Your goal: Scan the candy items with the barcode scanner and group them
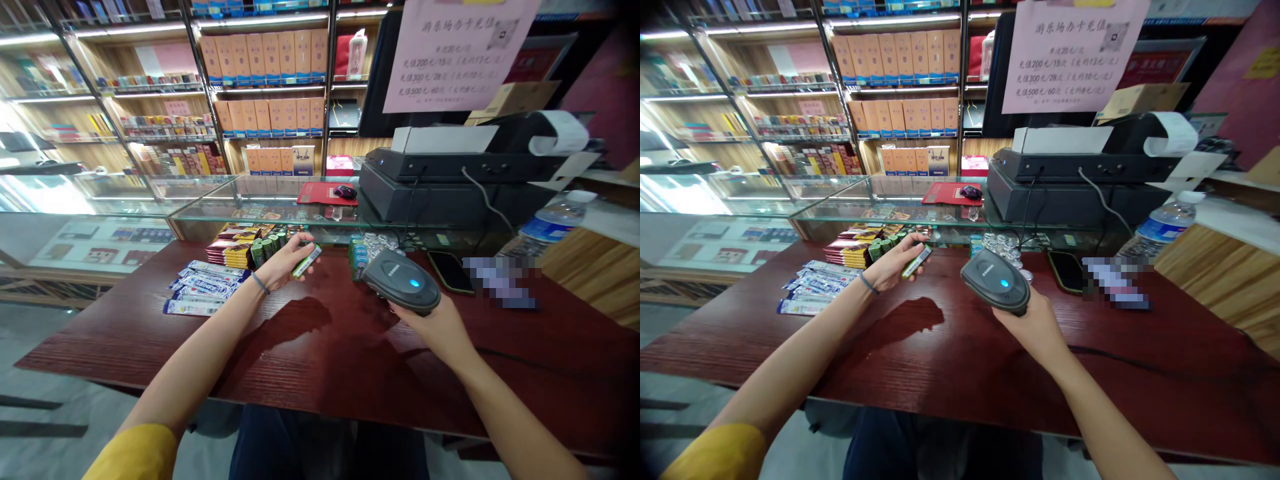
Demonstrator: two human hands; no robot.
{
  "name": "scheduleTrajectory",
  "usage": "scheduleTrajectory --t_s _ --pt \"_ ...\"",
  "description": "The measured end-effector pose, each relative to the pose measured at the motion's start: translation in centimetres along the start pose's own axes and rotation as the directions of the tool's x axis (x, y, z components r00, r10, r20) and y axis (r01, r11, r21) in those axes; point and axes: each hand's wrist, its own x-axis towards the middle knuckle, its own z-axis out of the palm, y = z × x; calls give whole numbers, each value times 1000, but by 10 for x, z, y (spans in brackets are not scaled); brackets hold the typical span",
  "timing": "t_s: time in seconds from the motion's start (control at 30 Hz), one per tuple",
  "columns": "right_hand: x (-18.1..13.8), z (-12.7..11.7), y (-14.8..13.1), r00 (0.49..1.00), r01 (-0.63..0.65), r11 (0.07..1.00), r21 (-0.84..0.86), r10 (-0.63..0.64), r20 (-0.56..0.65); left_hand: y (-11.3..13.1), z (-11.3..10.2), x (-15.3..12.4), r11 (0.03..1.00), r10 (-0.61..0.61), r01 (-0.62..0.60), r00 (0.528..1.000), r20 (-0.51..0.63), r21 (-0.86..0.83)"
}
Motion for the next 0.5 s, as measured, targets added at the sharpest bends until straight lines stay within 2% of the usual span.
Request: scheduleTrajectory --t_s 0.1,0.3,0.5 --pt "1 -1 5 1000 -4 1000 19 4 -8 0 9 -3 997 -56 54 997 -46 -57" --pt "6 -4 8 1000 -1 999 48 2 -22 2 11 -9 942 -61 87 994 90 -325" --pt "8 -8 6 1000 -9 999 53 9 -10 8 12 -18 944 15 36 988 151 -329"
